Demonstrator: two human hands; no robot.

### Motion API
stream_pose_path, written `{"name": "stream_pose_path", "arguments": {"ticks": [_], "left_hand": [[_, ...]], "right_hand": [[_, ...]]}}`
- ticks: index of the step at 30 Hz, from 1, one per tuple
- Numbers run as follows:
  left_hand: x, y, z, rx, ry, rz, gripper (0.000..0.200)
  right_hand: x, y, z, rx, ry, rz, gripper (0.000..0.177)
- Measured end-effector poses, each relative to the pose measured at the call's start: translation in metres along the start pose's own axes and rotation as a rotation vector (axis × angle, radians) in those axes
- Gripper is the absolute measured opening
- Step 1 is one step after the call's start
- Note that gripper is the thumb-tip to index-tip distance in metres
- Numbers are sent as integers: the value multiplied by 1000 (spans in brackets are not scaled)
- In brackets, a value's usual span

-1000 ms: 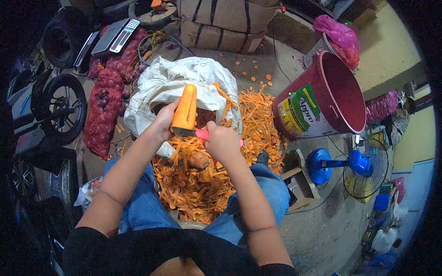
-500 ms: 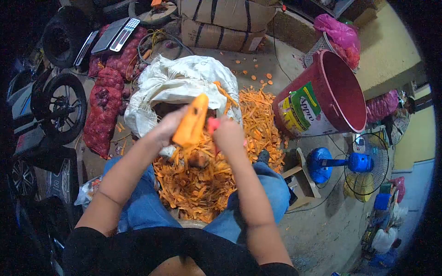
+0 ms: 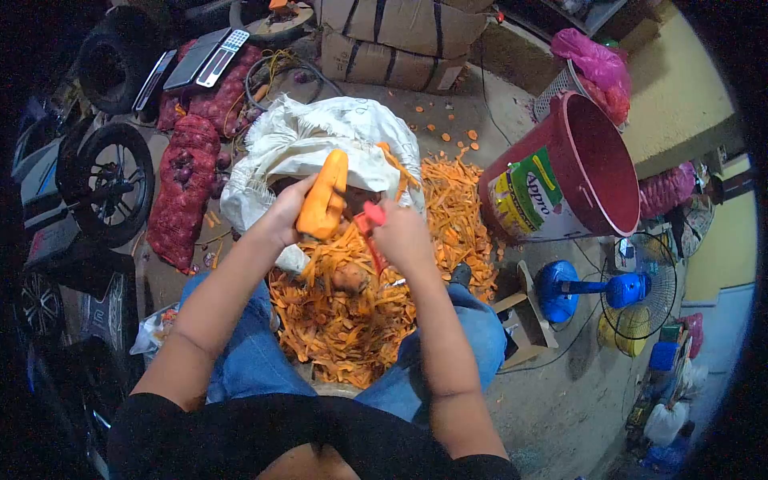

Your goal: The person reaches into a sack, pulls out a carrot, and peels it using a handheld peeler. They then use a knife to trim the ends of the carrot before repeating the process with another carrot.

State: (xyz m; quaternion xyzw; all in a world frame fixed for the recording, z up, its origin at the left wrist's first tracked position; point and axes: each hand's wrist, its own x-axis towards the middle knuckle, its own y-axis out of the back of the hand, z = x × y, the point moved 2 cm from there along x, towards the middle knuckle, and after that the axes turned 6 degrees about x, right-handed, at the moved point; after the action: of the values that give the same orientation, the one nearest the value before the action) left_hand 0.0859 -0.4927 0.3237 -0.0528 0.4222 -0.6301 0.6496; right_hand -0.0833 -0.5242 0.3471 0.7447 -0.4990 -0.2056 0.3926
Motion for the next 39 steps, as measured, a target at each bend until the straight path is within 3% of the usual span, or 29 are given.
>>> {"name": "stream_pose_path", "arguments": {"ticks": [2, 10, 17, 19, 21, 26, 37, 38, 39], "left_hand": [[-5, -10, 8, 21, 12, 55, 39], [-1, -15, 6, 67, -11, 84, 39], [-6, -22, -1, 103, -22, 132, 40], [-9, -24, -3, 236, -22, 100, 39], [-17, -36, -15, 95, 68, 47, 37], [-24, -40, -4, 158, 84, 64, 38], [-19, -27, -16, 142, 79, 30, 37], [-22, -27, -16, 157, 85, 37, 37], [-30, -31, -18, 154, 84, 38, 37]], "right_hand": [[-7, -5, -11, -134, 65, -158, 17], [-19, 0, -25, -180, 140, -140, 13], [-19, -6, -20, -208, 42, -129, 17], [-14, -6, -14, -210, 18, -117, 19], [0, -5, 9, -198, -119, -53, 22], [6, -8, 11, -201, -70, -28, 16], [13, -20, 20, -225, -258, 37, 20], [18, -25, 43, -225, -254, 36, 20], [22, -31, 87, 12, -474, 28, 21]]}}
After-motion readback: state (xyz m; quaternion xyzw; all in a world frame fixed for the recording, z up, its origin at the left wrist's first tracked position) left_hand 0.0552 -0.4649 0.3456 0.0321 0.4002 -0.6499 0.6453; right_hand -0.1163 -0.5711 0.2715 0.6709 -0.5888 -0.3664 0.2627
